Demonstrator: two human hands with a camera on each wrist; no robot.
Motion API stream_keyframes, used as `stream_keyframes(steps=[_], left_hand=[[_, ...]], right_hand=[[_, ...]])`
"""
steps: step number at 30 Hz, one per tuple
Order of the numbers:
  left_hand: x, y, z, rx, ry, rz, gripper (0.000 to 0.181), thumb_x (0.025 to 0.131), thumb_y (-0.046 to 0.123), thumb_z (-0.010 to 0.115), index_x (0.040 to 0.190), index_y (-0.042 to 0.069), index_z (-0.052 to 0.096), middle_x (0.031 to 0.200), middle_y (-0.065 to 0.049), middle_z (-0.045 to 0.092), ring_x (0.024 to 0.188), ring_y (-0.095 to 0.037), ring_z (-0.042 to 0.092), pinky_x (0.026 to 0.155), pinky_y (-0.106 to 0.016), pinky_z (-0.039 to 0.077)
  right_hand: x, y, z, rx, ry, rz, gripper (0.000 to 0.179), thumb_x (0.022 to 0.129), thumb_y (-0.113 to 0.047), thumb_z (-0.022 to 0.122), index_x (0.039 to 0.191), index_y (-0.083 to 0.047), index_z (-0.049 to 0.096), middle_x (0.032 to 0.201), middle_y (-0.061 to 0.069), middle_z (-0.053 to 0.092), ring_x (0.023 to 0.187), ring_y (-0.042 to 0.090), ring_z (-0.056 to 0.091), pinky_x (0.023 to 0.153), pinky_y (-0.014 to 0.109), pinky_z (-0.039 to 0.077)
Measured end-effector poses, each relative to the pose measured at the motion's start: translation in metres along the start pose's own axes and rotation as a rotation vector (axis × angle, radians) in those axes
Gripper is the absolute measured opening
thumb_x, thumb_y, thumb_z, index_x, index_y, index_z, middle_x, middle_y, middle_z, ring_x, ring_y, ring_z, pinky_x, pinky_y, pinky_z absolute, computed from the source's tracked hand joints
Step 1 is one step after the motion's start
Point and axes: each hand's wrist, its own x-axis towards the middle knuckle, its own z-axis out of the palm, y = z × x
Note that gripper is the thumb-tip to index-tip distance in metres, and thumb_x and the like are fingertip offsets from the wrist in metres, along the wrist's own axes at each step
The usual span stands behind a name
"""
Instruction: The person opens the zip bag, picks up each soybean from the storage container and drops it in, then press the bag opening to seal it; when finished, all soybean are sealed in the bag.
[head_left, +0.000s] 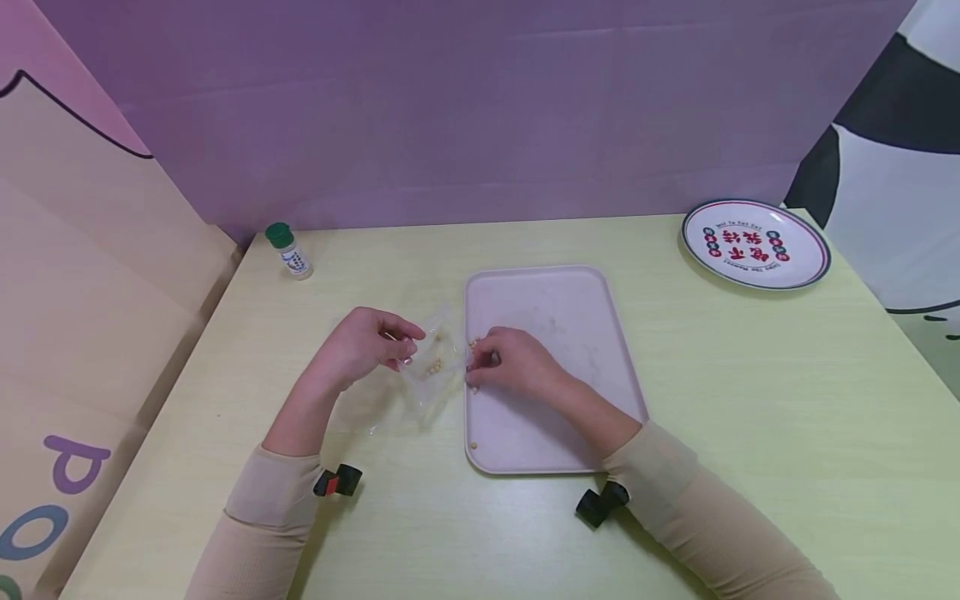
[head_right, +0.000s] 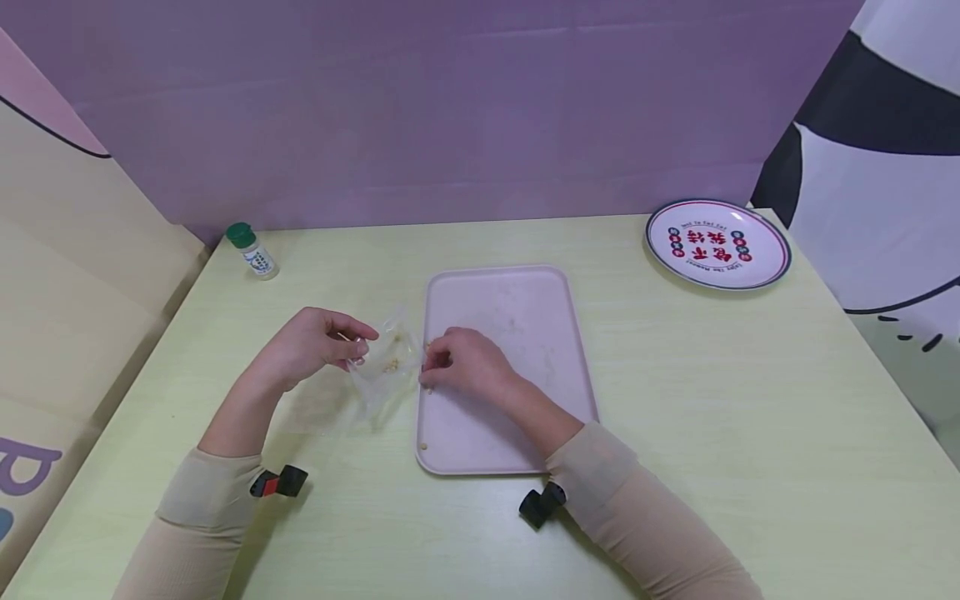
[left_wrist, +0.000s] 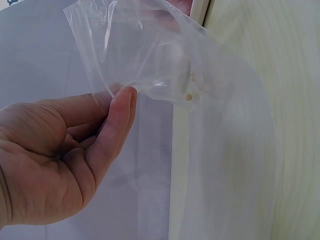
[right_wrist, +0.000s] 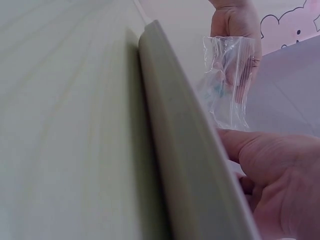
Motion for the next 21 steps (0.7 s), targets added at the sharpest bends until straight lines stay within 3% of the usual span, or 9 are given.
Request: stream_keyframes(steps=[6,15,21], left_hand=[[-0.0007,-0.0005,-0.0009,-0.007,-0.002,0.013,0.026,0.094,0.005,0.071,0.119,-0.001,0.072,0.102,-0.014,0.069,0.083,-0.025,0.068,0.084,-0.044,0.059],[-0.0005,-0.0006,-0.0025,-0.013,-0.002,-0.002,0.026,0.095,0.006,0.07,0.12,0.0,0.072,0.101,-0.013,0.068,0.086,-0.029,0.068,0.086,-0.045,0.058],[-0.0003,-0.0013,-0.0023,-0.013,0.001,-0.003,0.026,0.095,0.006,0.071,0.119,0.0,0.072,0.101,-0.013,0.068,0.082,-0.024,0.067,0.085,-0.044,0.059]], right_hand=[[-0.0014,0.0001,-0.0023,0.018,-0.037,-0.03,0.006,0.086,-0.018,0.083,0.085,-0.018,0.077,0.083,-0.005,0.061,0.079,0.014,0.053,0.076,0.029,0.045],[0.0019,0.0059,-0.002,0.075,0.085,-0.022,0.011,0.087,-0.007,0.077,0.098,-0.007,0.074,0.084,0.001,0.062,0.078,0.016,0.055,0.072,0.029,0.047],[0.0036,0.0069,-0.0014,0.077,0.096,-0.021,0.017,0.087,-0.005,0.074,0.104,-0.007,0.072,0.081,0.001,0.06,0.075,0.016,0.054,0.071,0.029,0.046]])
